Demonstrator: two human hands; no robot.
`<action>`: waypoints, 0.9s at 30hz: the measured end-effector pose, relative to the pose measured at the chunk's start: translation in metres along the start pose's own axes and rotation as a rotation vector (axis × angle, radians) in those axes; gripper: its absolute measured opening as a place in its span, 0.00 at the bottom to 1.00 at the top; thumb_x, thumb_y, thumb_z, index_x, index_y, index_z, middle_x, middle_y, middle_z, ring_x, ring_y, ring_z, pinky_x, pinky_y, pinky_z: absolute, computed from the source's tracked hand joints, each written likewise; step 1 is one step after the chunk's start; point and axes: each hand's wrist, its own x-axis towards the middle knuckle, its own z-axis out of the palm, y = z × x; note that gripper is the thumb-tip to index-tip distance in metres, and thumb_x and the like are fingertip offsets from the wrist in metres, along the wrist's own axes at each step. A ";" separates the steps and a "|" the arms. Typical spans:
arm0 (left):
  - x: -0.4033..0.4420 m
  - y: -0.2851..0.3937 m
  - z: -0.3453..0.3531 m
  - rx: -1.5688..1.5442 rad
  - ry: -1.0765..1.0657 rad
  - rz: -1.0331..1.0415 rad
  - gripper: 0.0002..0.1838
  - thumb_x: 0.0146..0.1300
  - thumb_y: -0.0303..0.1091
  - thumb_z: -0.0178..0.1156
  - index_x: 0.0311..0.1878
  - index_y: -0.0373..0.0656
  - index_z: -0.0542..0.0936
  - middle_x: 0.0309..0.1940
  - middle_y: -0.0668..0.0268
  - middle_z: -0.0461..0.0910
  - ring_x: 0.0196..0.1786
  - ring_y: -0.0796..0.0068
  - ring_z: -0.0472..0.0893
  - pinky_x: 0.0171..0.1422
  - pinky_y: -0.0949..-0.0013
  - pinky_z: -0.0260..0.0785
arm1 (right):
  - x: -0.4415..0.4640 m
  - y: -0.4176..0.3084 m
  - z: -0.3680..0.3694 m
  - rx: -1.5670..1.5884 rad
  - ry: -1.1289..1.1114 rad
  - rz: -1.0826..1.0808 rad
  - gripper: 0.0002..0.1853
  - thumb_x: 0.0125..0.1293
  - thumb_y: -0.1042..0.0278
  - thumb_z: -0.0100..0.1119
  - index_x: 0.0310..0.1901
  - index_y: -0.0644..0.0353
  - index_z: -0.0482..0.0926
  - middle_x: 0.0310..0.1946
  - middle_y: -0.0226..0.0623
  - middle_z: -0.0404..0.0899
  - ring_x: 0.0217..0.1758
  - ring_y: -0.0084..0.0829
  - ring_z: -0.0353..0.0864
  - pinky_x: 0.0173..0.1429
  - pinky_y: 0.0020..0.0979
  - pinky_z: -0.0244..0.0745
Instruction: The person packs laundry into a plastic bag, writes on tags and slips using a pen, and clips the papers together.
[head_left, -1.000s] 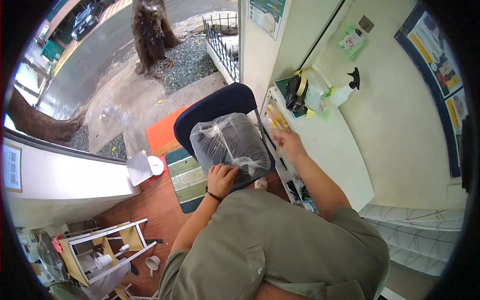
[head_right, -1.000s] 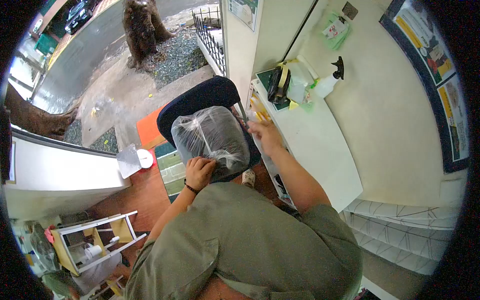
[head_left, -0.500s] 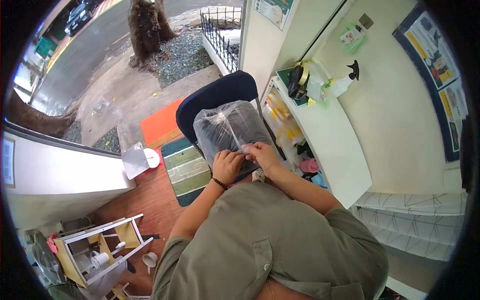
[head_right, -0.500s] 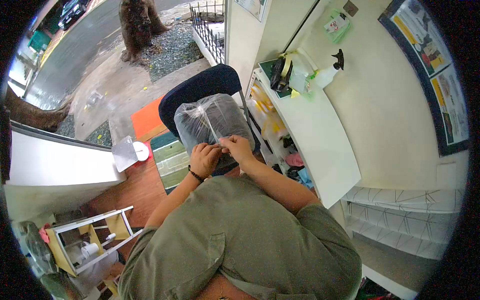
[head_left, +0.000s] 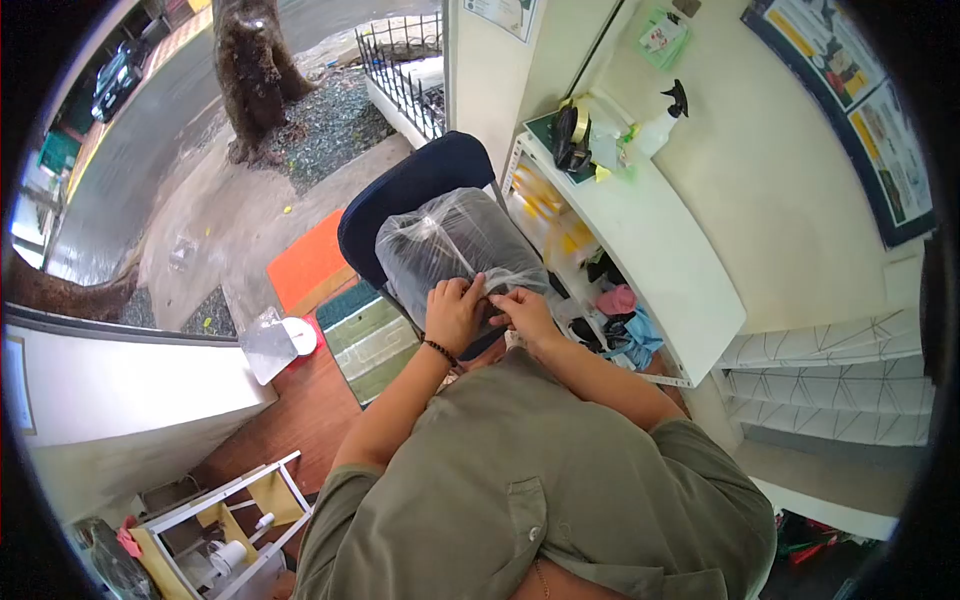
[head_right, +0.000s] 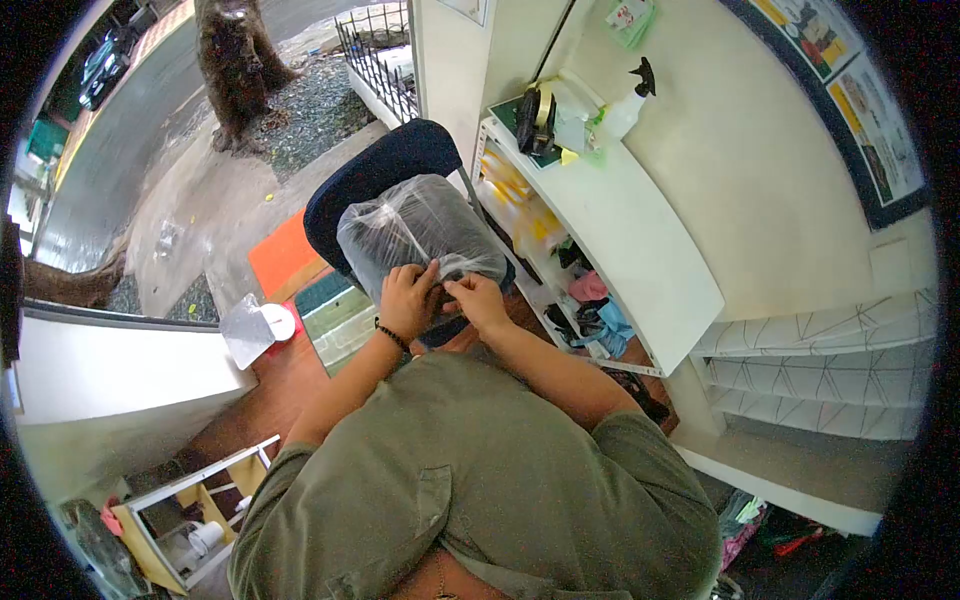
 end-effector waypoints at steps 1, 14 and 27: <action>0.001 0.001 -0.001 0.012 -0.008 -0.001 0.25 0.57 0.36 0.66 0.60 0.50 0.79 0.42 0.65 0.76 0.47 0.61 0.74 0.50 0.58 0.65 | -0.001 0.002 -0.001 0.003 0.014 -0.005 0.09 0.66 0.61 0.66 0.37 0.58 0.80 0.33 0.29 0.83 0.32 0.23 0.84 0.35 0.23 0.71; 0.008 -0.010 0.002 0.144 -0.054 0.099 0.23 0.57 0.34 0.64 0.58 0.53 0.81 0.41 0.69 0.76 0.45 0.63 0.74 0.46 0.58 0.66 | 0.001 0.060 -0.008 0.148 0.129 0.006 0.12 0.65 0.63 0.68 0.38 0.64 0.80 0.29 0.32 0.82 0.30 0.23 0.81 0.35 0.25 0.76; 0.016 -0.018 -0.014 -0.183 -0.194 -0.008 0.25 0.58 0.34 0.66 0.61 0.50 0.80 0.47 0.58 0.77 0.51 0.54 0.75 0.57 0.54 0.67 | 0.052 0.139 -0.050 -0.496 0.304 -0.342 0.18 0.65 0.57 0.66 0.45 0.64 0.77 0.35 0.48 0.84 0.40 0.48 0.85 0.43 0.46 0.78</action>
